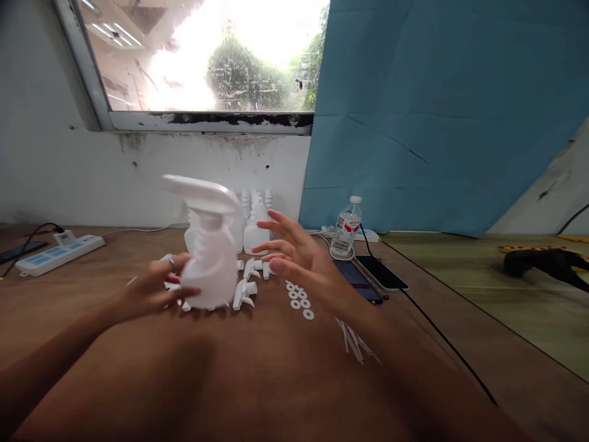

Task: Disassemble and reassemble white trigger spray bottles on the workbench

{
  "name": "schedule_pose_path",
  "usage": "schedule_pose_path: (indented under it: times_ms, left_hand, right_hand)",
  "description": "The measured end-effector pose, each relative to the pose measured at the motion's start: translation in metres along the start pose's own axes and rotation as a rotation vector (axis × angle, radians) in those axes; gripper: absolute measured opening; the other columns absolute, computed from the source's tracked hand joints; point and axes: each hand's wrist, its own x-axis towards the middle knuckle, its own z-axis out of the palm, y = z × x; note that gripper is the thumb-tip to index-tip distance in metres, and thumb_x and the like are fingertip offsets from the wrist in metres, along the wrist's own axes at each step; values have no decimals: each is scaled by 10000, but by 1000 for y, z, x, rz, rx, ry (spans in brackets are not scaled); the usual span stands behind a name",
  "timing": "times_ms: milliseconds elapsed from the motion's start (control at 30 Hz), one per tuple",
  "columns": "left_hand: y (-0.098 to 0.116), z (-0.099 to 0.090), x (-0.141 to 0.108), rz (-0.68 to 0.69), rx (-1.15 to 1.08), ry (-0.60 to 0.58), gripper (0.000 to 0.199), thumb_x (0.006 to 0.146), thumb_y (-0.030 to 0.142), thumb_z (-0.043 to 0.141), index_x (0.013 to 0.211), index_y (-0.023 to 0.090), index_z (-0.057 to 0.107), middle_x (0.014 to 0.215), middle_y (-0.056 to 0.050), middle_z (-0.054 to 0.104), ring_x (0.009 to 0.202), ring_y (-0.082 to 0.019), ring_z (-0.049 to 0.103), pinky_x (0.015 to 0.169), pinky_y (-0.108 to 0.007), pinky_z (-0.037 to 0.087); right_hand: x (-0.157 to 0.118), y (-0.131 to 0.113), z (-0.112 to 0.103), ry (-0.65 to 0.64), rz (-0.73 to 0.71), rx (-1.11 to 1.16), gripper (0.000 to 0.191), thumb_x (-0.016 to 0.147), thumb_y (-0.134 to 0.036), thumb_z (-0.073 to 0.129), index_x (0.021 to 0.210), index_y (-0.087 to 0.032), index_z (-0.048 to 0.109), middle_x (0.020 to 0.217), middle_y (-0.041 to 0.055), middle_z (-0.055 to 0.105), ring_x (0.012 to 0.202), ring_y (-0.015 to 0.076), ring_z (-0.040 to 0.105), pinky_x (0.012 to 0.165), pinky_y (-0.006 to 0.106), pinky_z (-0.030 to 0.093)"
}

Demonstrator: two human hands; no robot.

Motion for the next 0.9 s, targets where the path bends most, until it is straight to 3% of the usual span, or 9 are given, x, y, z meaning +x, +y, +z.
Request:
schedule_pose_path:
  times_ms: [100, 167, 233, 333, 533, 700, 767, 833, 900]
  left_hand:
    - [-54, -53, -10, -280, 206, 336, 695, 791, 545, 615, 1358, 181, 448, 1099, -84, 670, 871, -248, 664, 721, -353, 546]
    - [-93, -90, -22, -496, 493, 502, 701, 798, 565, 584, 1368, 185, 437, 1053, -87, 675, 864, -266, 657, 750, -372, 516]
    - [-129, -122, -36, -644, 685, 596, 703, 802, 570, 554, 1359, 156, 446, 1057, -106, 665, 912, -291, 637, 765, -373, 493]
    - [-170, -153, -59, -826, 761, 709, 790, 753, 587, 578, 1333, 66, 450, 1080, -157, 649, 929, -321, 619, 688, -339, 483]
    - [-219, -168, -82, -997, 649, 836, 931, 701, 618, 621, 1366, 27, 351, 1242, -253, 568, 1064, -395, 576, 684, -353, 460]
    - [-247, -169, -79, -951, 605, 907, 878, 671, 593, 668, 1315, 82, 357, 1175, -164, 594, 1021, -342, 580, 680, -314, 434]
    - [-254, -168, -76, -943, 602, 891, 784, 653, 588, 678, 1197, 95, 403, 1096, -136, 599, 985, -334, 586, 664, -306, 425]
    - [-258, -167, -73, -984, 604, 849, 612, 635, 594, 675, 956, 130, 437, 970, -121, 597, 958, -344, 586, 649, -311, 423]
    - [-260, -165, -70, -1034, 596, 811, 533, 614, 599, 672, 748, 203, 341, 830, -97, 569, 949, -356, 577, 649, -326, 428]
  right_hand:
    - [-13, 11, -22, 116, 37, -109, 508, 882, -355, 594, 1364, -357, 437, 1419, 62, 450, 1080, 231, 614, 933, 436, 516]
    - [-22, 25, -39, 182, 82, -184, 463, 880, -354, 595, 1325, -341, 471, 1357, 70, 503, 973, 210, 654, 877, 410, 537]
    - [-31, 41, -54, 233, 108, -246, 431, 855, -369, 620, 1267, -316, 506, 1251, 69, 563, 844, 185, 670, 794, 379, 553]
    - [-38, 66, -68, 343, 145, -300, 390, 816, -391, 648, 1169, -262, 541, 1112, 61, 605, 686, 153, 649, 698, 348, 550]
    - [-36, 94, -80, 545, 205, -322, 270, 789, -349, 647, 1017, -218, 586, 893, 21, 613, 548, 121, 586, 603, 299, 497]
    - [-38, 104, -89, 597, 215, -271, 226, 785, -331, 635, 974, -217, 590, 831, 9, 611, 528, 119, 564, 578, 296, 480]
    - [-38, 107, -90, 598, 228, -280, 225, 781, -332, 638, 965, -214, 587, 815, 8, 608, 517, 117, 556, 569, 296, 475]
    - [-38, 108, -89, 590, 238, -309, 224, 782, -346, 637, 953, -210, 585, 803, 13, 606, 508, 117, 546, 556, 298, 471]
    - [-37, 109, -87, 577, 241, -336, 227, 790, -365, 628, 948, -209, 580, 803, 20, 605, 508, 120, 540, 545, 299, 468]
